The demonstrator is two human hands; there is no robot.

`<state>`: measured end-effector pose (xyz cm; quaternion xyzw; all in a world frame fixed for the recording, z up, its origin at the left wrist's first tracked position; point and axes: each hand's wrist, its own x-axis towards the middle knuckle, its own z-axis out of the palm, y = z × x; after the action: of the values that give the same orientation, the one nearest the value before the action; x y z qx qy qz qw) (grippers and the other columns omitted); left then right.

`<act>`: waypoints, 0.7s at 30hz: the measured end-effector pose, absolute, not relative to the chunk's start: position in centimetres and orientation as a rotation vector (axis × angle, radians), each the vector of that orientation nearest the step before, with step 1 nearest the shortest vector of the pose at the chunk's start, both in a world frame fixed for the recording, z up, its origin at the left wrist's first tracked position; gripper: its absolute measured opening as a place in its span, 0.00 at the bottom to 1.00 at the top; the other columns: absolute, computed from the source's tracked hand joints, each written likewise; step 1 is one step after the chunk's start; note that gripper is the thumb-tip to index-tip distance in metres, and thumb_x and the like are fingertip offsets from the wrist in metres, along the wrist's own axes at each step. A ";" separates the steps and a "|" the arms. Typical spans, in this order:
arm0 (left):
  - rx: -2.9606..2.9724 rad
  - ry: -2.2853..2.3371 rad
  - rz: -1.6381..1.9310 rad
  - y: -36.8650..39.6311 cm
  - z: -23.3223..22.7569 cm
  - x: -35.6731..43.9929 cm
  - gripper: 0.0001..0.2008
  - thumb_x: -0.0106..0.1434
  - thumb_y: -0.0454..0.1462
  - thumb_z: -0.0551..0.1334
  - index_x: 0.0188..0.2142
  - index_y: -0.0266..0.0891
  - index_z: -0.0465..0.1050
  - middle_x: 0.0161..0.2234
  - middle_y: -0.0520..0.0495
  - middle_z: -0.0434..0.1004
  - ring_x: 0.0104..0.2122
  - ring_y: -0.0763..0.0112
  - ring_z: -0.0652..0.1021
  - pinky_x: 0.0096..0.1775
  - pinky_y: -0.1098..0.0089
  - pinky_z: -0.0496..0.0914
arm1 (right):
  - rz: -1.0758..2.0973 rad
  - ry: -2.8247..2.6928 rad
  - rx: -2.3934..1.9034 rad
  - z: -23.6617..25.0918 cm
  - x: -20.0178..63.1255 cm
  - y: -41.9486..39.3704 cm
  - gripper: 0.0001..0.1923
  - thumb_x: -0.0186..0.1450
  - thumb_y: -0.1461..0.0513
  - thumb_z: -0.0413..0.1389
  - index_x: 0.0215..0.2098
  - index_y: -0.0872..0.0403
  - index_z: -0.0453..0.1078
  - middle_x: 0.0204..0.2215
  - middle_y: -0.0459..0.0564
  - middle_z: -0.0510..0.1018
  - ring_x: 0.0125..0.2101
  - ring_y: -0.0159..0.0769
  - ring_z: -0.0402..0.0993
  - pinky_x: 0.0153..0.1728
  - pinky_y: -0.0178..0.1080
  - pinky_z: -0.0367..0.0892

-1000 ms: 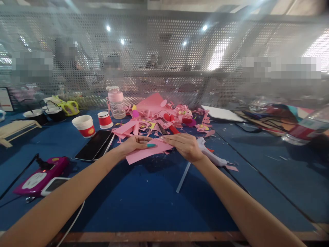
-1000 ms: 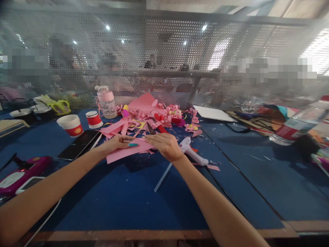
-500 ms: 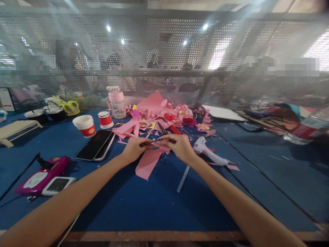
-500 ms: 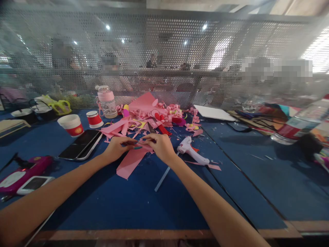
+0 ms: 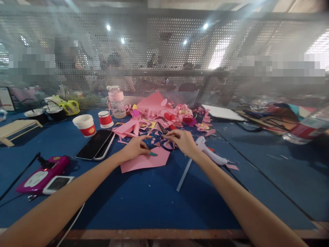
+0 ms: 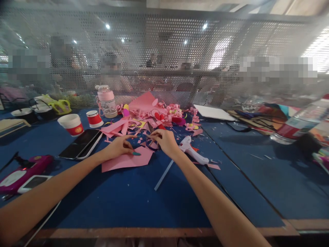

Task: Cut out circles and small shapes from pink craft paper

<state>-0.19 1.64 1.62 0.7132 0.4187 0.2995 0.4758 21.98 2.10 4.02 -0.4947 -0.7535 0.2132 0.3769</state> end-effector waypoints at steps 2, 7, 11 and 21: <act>1.815 1.029 0.743 1.4 1.6 -0.2 0.36 0.46 0.34 0.66 0.55 0.37 0.55 0.25 0.50 0.76 0.28 0.69 0.77 0.35 0.70 0.68 | 0.532 -1.942 -1.274 4.1 21.9 1.9 0.10 0.57 0.58 0.54 0.29 0.57 0.73 0.19 0.48 0.77 0.16 0.29 0.67 0.20 0.31 0.61; 2.141 1.193 0.867 1.4 1.7 -0.3 0.46 0.41 0.40 0.69 0.58 0.38 0.49 0.36 0.44 0.75 0.37 0.62 0.75 0.40 0.62 0.68 | 0.684 -2.023 -1.265 4.3 21.5 1.5 0.09 0.56 0.59 0.55 0.28 0.57 0.72 0.18 0.46 0.76 0.13 0.28 0.66 0.19 0.31 0.61; 2.533 1.294 1.078 1.7 1.1 -0.2 0.39 0.47 0.44 0.66 0.56 0.35 0.54 0.49 0.38 0.67 0.49 0.57 0.66 0.49 0.57 0.62 | 0.664 -2.007 -1.296 4.5 20.9 1.1 0.06 0.55 0.62 0.56 0.27 0.57 0.72 0.17 0.46 0.75 0.14 0.28 0.67 0.20 0.32 0.61; 2.870 1.246 1.103 0.9 -0.2 0.3 0.09 0.61 0.32 0.53 0.34 0.35 0.72 0.28 0.45 0.76 0.30 0.69 0.74 0.33 0.69 0.68 | 0.435 -2.003 -1.260 4.2 20.5 1.2 0.08 0.57 0.60 0.55 0.34 0.57 0.69 0.27 0.50 0.77 0.26 0.35 0.73 0.29 0.35 0.66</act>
<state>0.34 0.91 -0.23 0.8618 0.3741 0.3312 -0.0879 20.52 1.18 4.21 -0.4888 -0.7768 0.1686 0.3596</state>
